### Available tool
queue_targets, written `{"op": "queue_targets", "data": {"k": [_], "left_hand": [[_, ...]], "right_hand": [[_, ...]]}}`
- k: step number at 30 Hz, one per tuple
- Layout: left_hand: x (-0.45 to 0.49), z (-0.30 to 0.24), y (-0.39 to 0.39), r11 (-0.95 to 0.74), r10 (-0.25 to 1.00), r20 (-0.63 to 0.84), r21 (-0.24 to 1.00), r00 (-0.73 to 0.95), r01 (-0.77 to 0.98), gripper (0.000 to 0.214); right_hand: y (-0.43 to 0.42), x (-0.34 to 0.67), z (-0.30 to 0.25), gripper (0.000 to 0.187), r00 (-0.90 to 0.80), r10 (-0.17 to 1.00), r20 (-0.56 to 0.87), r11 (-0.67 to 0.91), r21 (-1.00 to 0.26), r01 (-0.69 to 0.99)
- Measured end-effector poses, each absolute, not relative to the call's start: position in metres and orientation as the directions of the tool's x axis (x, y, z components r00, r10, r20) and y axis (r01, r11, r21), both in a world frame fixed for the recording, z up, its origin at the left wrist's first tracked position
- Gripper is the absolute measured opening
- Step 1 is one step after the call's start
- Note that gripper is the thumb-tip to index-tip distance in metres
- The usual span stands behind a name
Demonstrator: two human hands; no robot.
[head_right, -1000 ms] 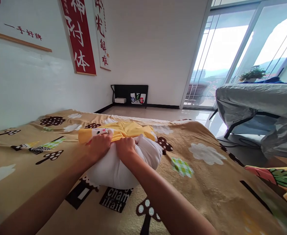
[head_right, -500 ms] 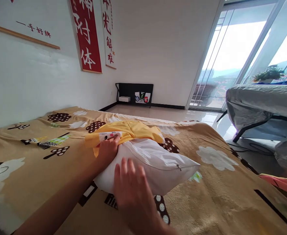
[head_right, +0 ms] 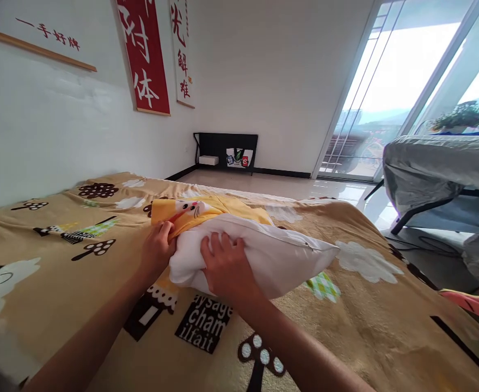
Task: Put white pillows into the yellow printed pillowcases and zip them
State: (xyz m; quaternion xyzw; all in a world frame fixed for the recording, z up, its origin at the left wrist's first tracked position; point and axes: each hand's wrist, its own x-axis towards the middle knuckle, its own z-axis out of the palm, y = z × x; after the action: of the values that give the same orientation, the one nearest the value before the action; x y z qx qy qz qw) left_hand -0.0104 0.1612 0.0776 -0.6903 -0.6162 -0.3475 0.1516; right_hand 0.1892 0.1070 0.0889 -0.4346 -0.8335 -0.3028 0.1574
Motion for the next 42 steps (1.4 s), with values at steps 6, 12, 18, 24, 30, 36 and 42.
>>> {"op": "queue_targets", "data": {"k": [6,12,18,24,30,36,42], "left_hand": [[-0.013,0.047,0.169,-0.09,0.734,0.677,0.178,-0.055,0.98,0.016],[0.003,0.046,0.18,-0.26,0.656,0.754,0.268,-0.034,0.928,0.022],[0.041,0.087,0.196,-0.405,0.669,0.734,0.226,0.118,0.886,0.015],[0.084,0.122,0.198,-0.429,0.699,0.701,0.258,0.138,0.866,0.009],[0.102,0.125,0.189,-0.482,0.67,0.735,0.329,0.101,0.812,0.007],[0.102,0.103,0.187,-0.624,0.46,0.855,0.119,0.24,0.773,0.017],[0.097,0.078,0.19,-0.614,0.214,0.896,-0.186,0.389,0.767,0.027]], "right_hand": [[0.124,0.207,0.105,0.053,-0.402,0.731,0.551,0.27,0.307,0.912],[0.132,0.224,0.105,0.049,-0.297,0.747,0.595,0.145,0.29,0.946],[0.127,0.258,0.091,0.059,-0.245,0.588,0.771,0.076,0.248,0.966],[0.098,0.267,0.077,0.048,-0.397,0.199,0.896,0.197,0.36,0.912],[0.102,0.254,0.07,0.05,-0.522,0.489,0.699,0.359,0.384,0.851],[0.13,0.241,0.08,0.056,-0.484,0.655,0.58,0.315,0.373,0.873],[0.145,0.239,0.093,0.028,-0.274,0.737,0.617,0.147,0.25,0.957]]}}
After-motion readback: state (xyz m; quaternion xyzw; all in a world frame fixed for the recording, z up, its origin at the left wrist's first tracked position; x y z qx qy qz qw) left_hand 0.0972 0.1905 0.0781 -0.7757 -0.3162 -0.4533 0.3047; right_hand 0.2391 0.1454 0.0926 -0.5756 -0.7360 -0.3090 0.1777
